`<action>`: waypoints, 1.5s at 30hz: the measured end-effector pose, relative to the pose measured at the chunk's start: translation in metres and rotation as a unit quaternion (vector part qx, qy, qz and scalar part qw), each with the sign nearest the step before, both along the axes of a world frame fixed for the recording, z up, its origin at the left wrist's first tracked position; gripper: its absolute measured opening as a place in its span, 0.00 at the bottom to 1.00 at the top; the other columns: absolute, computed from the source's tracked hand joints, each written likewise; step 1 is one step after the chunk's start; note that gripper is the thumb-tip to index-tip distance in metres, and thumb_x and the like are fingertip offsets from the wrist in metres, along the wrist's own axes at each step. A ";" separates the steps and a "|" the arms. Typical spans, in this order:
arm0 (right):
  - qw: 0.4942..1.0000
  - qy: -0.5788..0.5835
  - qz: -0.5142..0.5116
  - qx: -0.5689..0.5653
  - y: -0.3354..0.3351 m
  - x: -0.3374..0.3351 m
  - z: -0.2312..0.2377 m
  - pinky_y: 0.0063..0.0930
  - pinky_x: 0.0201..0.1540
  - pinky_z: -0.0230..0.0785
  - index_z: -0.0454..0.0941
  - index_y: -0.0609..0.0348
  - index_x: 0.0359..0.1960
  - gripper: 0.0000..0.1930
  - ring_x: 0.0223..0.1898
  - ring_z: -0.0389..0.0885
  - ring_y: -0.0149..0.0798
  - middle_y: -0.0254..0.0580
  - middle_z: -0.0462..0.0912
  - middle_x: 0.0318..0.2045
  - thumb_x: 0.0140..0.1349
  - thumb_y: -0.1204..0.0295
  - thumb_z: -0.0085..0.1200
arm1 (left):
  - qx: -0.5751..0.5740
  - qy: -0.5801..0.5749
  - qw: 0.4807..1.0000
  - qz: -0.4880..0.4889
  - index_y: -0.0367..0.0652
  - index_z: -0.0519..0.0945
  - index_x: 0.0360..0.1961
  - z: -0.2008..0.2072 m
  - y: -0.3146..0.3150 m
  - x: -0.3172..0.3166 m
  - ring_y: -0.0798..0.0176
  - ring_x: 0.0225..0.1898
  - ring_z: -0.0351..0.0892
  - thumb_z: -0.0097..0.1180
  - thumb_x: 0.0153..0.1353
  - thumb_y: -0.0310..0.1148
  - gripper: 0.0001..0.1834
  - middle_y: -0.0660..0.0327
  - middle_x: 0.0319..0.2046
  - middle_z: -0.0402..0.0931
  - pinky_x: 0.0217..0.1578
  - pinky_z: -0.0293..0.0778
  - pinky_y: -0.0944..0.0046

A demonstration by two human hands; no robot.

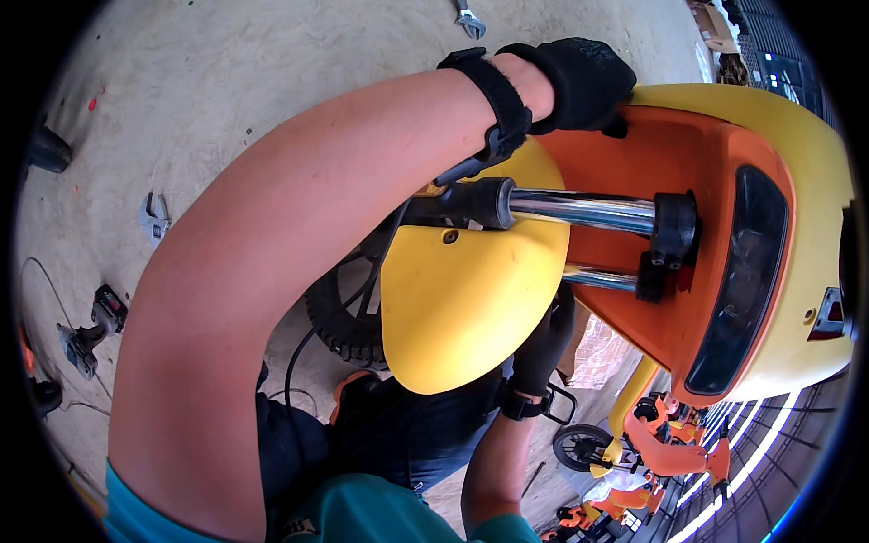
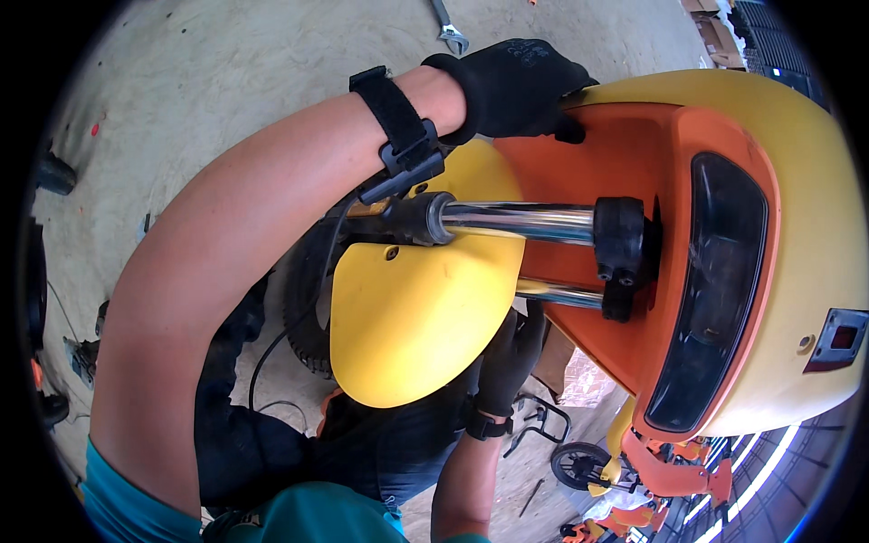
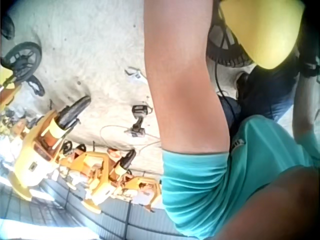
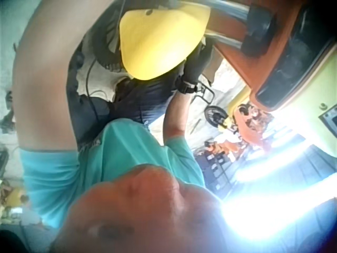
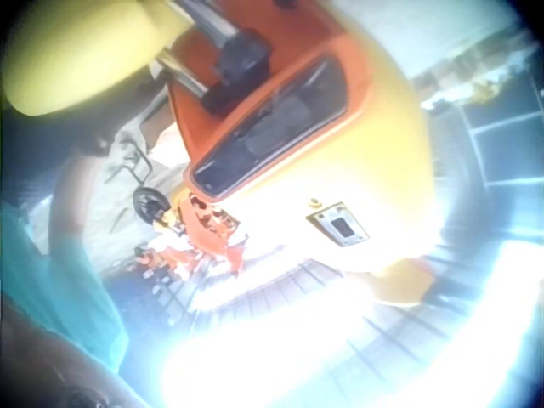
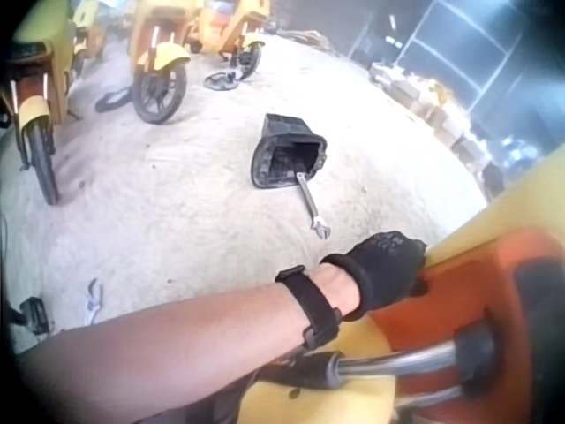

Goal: The person assembles a yellow and orange electric scooter by hand. They position a plastic panel onto the front frame, then pick up a small screw from a cardboard box and use a screwdriver to secure it into the assembly.

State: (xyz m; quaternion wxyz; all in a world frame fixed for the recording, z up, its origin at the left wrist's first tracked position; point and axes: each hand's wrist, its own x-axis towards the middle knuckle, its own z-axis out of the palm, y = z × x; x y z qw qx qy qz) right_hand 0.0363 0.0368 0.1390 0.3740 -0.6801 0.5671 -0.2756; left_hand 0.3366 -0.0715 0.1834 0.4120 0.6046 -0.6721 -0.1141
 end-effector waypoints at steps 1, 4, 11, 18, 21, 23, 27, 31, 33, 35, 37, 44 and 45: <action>1.000 0.001 0.001 -0.001 0.000 -0.001 0.001 0.21 0.37 0.67 0.63 0.71 0.61 0.22 0.35 0.74 0.29 0.45 0.78 0.45 0.69 0.71 0.46 | 0.006 0.016 1.000 -0.012 0.39 0.80 0.43 0.000 0.003 0.001 0.48 0.43 0.80 0.61 0.57 0.49 0.24 0.50 0.35 0.81 0.45 0.74 0.54; 1.000 0.020 -0.020 0.011 0.000 -0.009 0.002 0.20 0.35 0.66 0.65 0.70 0.59 0.20 0.33 0.72 0.27 0.42 0.78 0.41 0.69 0.71 0.46 | 0.169 -0.026 0.985 -0.038 0.39 0.79 0.46 0.002 0.014 0.007 0.47 0.45 0.79 0.61 0.56 0.51 0.26 0.48 0.40 0.80 0.47 0.73 0.53; 0.997 0.001 -0.070 0.028 0.004 -0.014 0.008 0.17 0.24 0.64 0.73 0.66 0.49 0.13 0.24 0.73 0.24 0.39 0.79 0.33 0.69 0.69 0.47 | 0.250 -0.050 0.967 -0.020 0.37 0.79 0.45 -0.025 0.009 0.020 0.48 0.49 0.78 0.61 0.54 0.56 0.31 0.49 0.43 0.80 0.50 0.73 0.53; 0.990 -0.010 -0.143 -0.002 -0.004 -0.029 0.002 0.14 0.15 0.56 0.70 0.62 0.53 0.15 0.17 0.66 0.21 0.31 0.73 0.27 0.68 0.69 0.50 | 0.248 -0.021 0.967 -0.052 0.38 0.82 0.40 -0.033 -0.013 0.013 0.50 0.44 0.81 0.62 0.52 0.58 0.30 0.52 0.36 0.82 0.45 0.74 0.55; 0.988 -0.031 -0.147 -0.032 -0.005 -0.019 0.009 0.14 0.15 0.61 0.63 0.65 0.57 0.22 0.16 0.69 0.22 0.39 0.76 0.32 0.63 0.77 0.54 | 0.257 -0.010 0.964 -0.072 0.40 0.83 0.37 -0.042 -0.020 0.006 0.52 0.39 0.82 0.63 0.52 0.58 0.28 0.55 0.30 0.83 0.42 0.75 0.55; 0.987 -0.022 -0.150 -0.055 -0.010 -0.018 0.017 0.15 0.16 0.61 0.64 0.66 0.56 0.23 0.16 0.69 0.22 0.38 0.75 0.29 0.61 0.77 0.57 | 0.256 -0.029 0.964 -0.070 0.42 0.82 0.45 -0.045 -0.023 0.001 0.51 0.44 0.81 0.64 0.52 0.56 0.30 0.53 0.39 0.82 0.45 0.76 0.55; 0.987 0.036 -0.147 -0.045 -0.018 -0.028 0.026 0.15 0.16 0.63 0.64 0.64 0.57 0.25 0.24 0.73 0.25 0.42 0.76 0.43 0.59 0.77 0.60 | 0.195 -0.029 0.978 -0.071 0.43 0.83 0.34 -0.060 -0.032 -0.001 0.56 0.33 0.83 0.61 0.54 0.56 0.24 0.60 0.26 0.83 0.39 0.76 0.57; 0.981 0.084 -0.163 -0.058 -0.020 -0.039 0.025 0.15 0.16 0.65 0.63 0.64 0.59 0.28 0.23 0.73 0.25 0.44 0.75 0.47 0.58 0.78 0.61 | 0.172 -0.023 0.982 -0.071 0.44 0.83 0.33 -0.064 -0.029 0.002 0.56 0.33 0.83 0.60 0.56 0.56 0.23 0.61 0.26 0.82 0.38 0.76 0.57; 0.981 0.076 -0.157 -0.083 -0.020 -0.043 0.028 0.15 0.17 0.65 0.62 0.65 0.60 0.29 0.23 0.73 0.25 0.45 0.75 0.46 0.57 0.79 0.60 | 0.162 -0.018 0.984 -0.070 0.44 0.83 0.32 -0.065 -0.029 0.002 0.55 0.33 0.82 0.60 0.56 0.56 0.23 0.60 0.26 0.82 0.38 0.76 0.56; 0.981 0.069 -0.147 -0.105 -0.019 -0.044 0.029 0.15 0.17 0.65 0.61 0.65 0.60 0.30 0.22 0.72 0.24 0.45 0.76 0.46 0.57 0.79 0.60 | 0.155 -0.027 0.985 -0.066 0.44 0.83 0.32 -0.067 -0.029 0.003 0.54 0.33 0.82 0.60 0.55 0.56 0.23 0.60 0.25 0.82 0.37 0.75 0.56; 0.982 0.085 -0.132 -0.108 -0.020 -0.044 0.035 0.16 0.18 0.64 0.60 0.65 0.61 0.31 0.21 0.71 0.25 0.45 0.77 0.44 0.57 0.80 0.60 | 0.153 -0.032 0.986 -0.062 0.44 0.83 0.31 -0.071 -0.030 0.002 0.54 0.34 0.82 0.60 0.55 0.57 0.24 0.60 0.25 0.82 0.38 0.75 0.55; 0.991 0.102 -0.068 -0.055 -0.032 -0.060 0.047 0.18 0.20 0.64 0.74 0.69 0.47 0.17 0.21 0.71 0.25 0.38 0.80 0.29 0.57 0.78 0.61 | 0.089 -0.053 0.993 -0.055 0.44 0.83 0.33 -0.078 -0.029 0.001 0.54 0.34 0.82 0.59 0.56 0.56 0.24 0.60 0.25 0.81 0.38 0.75 0.56; 0.991 0.102 -0.066 -0.051 -0.033 -0.059 0.045 0.18 0.20 0.64 0.74 0.69 0.47 0.17 0.21 0.71 0.25 0.38 0.80 0.29 0.57 0.78 0.61 | 0.103 -0.041 0.992 -0.060 0.44 0.82 0.33 -0.078 -0.028 0.003 0.54 0.33 0.82 0.59 0.56 0.56 0.23 0.60 0.25 0.81 0.37 0.76 0.56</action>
